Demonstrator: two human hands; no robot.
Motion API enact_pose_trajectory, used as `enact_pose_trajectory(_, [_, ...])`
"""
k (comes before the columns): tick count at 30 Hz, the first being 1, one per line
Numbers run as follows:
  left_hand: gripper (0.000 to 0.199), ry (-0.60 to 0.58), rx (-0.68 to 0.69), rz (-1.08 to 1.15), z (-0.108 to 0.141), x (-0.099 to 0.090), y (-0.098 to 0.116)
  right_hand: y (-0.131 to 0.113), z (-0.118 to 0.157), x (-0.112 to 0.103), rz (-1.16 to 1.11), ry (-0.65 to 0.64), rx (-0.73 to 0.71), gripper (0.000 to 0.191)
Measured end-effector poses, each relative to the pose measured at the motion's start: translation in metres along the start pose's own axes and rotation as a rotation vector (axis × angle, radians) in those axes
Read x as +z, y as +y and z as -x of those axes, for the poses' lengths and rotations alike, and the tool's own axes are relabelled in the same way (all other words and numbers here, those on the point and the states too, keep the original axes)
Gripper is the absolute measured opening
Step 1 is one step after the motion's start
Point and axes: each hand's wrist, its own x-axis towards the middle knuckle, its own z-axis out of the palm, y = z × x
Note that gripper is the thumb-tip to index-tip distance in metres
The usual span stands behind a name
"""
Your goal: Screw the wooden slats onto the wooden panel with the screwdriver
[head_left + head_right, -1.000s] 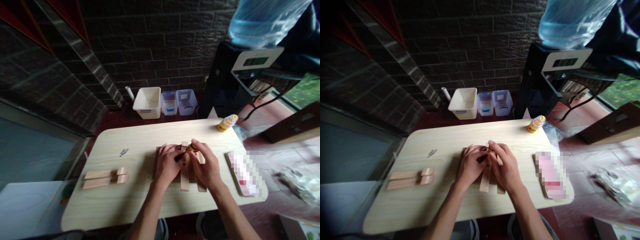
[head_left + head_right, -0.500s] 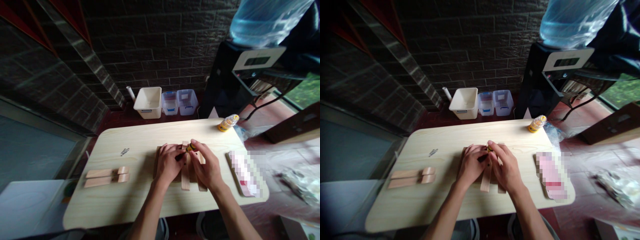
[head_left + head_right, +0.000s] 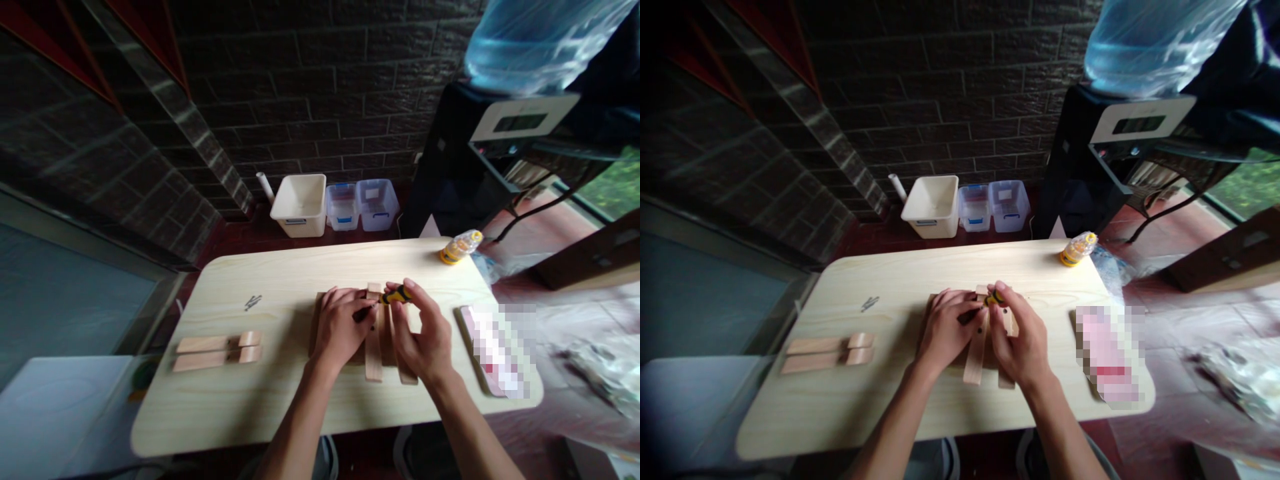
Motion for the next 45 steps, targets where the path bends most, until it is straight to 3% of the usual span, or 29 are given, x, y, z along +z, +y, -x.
enact_pose_trajectory(20, [0.01, 0.002, -0.019, 0.016, 0.0, -0.001, 0.001, -0.006, -0.007, -0.002, -0.002, -0.101, 0.001, 0.057])
enact_pose_trajectory(29, [0.007, -0.004, -0.006, -0.007, 0.0, 0.0, 0.0, -0.01, -0.012, -0.003, 0.0, -0.039, -0.027, 0.051])
enact_pose_trajectory(39, [0.008, -0.023, -0.032, -0.003, -0.001, -0.002, 0.002, -0.01, -0.018, -0.004, -0.007, -0.053, -0.03, 0.038])
enact_pose_trajectory(45, [0.009, -0.011, -0.03, 0.001, -0.001, -0.001, 0.003, -0.008, -0.01, 0.005, -0.081, -0.03, 0.07, 0.04])
